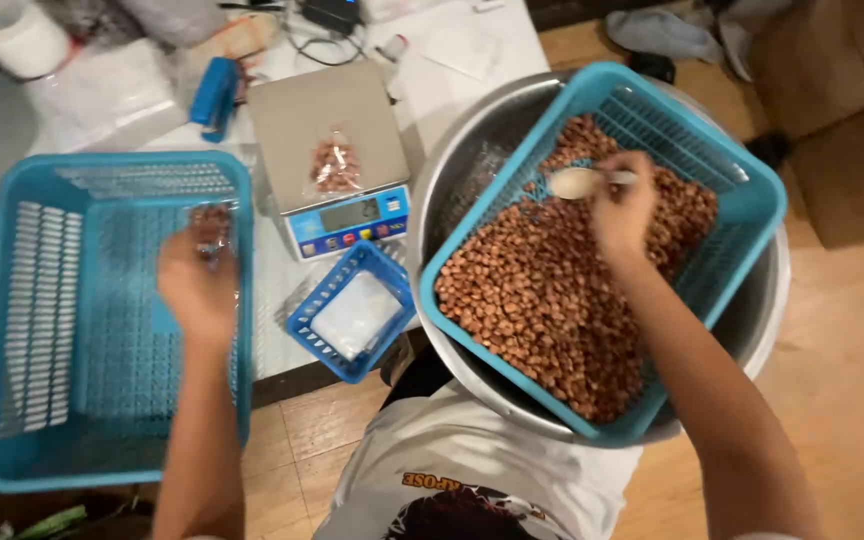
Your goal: Scooping peanuts from a large basket into small plastic bags, weighing them on a digital scale, and placing the finished bags into a collection basket.
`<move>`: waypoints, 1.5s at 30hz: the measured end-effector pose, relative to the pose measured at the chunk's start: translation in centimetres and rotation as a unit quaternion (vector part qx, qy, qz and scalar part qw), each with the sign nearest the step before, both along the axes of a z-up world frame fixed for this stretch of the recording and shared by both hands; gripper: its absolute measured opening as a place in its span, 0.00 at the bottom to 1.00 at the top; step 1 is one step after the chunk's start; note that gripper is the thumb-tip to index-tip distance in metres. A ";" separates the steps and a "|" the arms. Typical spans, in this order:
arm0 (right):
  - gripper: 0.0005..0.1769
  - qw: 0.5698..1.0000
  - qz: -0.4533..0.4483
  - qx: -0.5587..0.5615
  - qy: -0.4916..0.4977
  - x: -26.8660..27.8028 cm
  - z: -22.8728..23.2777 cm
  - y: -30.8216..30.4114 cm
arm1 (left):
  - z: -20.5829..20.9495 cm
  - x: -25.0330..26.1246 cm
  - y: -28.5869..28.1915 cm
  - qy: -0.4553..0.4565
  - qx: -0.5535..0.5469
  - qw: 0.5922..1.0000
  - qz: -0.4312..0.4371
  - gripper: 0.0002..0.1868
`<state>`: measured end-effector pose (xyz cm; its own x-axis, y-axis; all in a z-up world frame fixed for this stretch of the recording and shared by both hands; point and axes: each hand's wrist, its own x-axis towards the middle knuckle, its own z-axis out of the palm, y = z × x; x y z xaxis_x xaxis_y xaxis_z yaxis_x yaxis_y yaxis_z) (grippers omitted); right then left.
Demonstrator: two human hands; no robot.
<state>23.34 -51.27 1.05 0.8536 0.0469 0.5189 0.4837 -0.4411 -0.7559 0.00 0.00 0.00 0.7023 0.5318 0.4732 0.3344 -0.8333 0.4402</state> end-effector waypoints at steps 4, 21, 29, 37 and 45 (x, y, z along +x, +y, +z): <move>0.16 0.987 0.098 0.069 0.104 -3.1 1.0 3.4 | -0.1 0.0 -12.5 0.083 -0.231 0.956 -0.163 0.08; 0.17 0.909 0.021 0.261 0.324 -12.6 12.7 0.7 | 7.5 4.4 -23.7 -0.130 -0.648 0.714 -0.232 0.04; 0.13 0.992 0.114 -0.038 -0.032 -14.6 16.2 -0.4 | 9.4 6.1 -31.7 -0.024 -0.669 0.593 -0.447 0.24; 0.08 0.969 0.177 0.050 -0.165 -15.4 15.6 -0.4 | 8.5 7.2 -32.4 0.002 -0.716 0.567 -0.408 0.22; 0.11 0.999 0.008 0.031 -0.014 -16.6 14.0 -2.5 | 11.1 10.3 -16.2 -0.066 -0.606 0.763 -0.214 0.13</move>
<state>6.79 -53.76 15.05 0.8385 0.0262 0.5442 0.5107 -0.3857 -0.7684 10.26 -16.20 11.07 0.9235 0.3696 -0.1027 0.0321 0.1924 0.9808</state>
